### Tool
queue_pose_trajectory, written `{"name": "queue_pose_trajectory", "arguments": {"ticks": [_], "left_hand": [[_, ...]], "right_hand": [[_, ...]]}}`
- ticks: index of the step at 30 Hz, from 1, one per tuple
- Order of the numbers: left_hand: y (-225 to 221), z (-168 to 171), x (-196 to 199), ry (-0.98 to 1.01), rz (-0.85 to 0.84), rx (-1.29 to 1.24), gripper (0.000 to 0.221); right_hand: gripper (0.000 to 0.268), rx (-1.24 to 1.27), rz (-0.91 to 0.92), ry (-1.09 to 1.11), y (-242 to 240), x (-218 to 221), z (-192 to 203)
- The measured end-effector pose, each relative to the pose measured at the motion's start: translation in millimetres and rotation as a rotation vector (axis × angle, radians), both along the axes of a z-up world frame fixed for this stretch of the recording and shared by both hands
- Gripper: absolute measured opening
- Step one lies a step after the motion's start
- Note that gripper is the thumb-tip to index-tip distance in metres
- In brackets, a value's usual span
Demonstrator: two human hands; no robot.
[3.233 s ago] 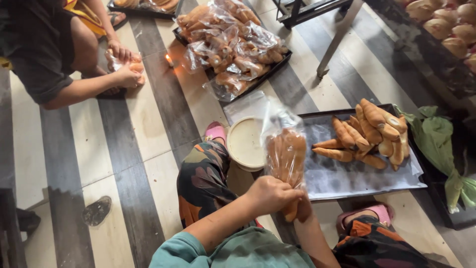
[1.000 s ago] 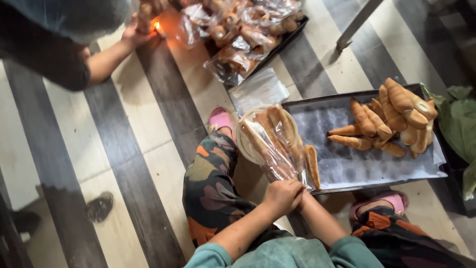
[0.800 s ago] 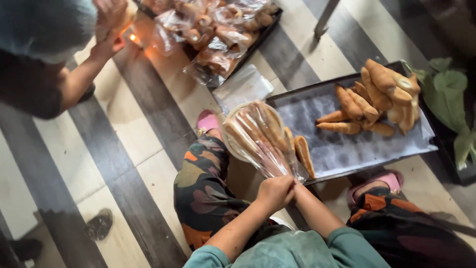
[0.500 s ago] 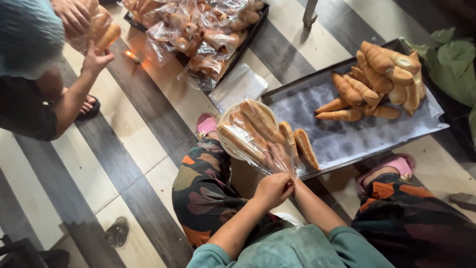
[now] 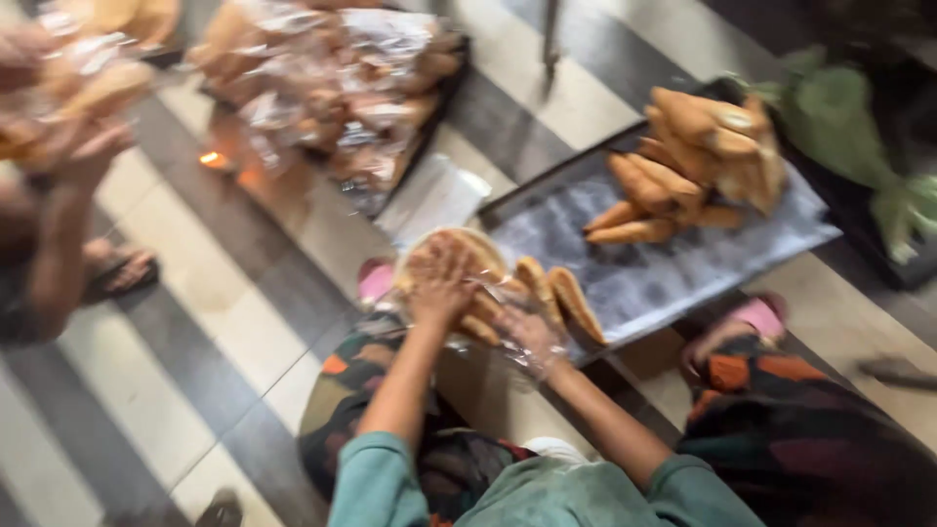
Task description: The recorder is bagging baked bread rolls and sealing the plastic bags in a bakery.
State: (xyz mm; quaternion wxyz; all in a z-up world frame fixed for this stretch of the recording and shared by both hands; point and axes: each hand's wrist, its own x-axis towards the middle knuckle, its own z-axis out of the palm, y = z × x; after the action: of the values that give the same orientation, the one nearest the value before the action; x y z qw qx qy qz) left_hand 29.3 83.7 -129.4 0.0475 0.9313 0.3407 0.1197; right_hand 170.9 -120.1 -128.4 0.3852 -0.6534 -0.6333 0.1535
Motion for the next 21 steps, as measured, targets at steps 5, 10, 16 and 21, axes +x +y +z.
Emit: {"name": "queue_pose_trajectory", "arguments": {"ticks": [5, 10, 16, 21], "left_hand": [[13, 0, 5, 0.205, -0.079, -0.049, 0.068], [-35, 34, 46, 0.257, -0.248, -0.096, 0.066], [-104, 83, 44, 0.332, -0.663, -0.413, 0.05], [-79, 112, -32, 0.311, -0.857, -1.158, 0.048]], "right_hand": [[0.019, -0.309, 0.02, 0.26, -109, 8, 12], [0.025, -0.491, -0.651, 0.324, -116, 108, -75], [0.033, -0.499, -0.595, 0.081, -41, 225, -118], [0.043, -0.406, -0.511, -0.278, 37, 308, -149]]}}
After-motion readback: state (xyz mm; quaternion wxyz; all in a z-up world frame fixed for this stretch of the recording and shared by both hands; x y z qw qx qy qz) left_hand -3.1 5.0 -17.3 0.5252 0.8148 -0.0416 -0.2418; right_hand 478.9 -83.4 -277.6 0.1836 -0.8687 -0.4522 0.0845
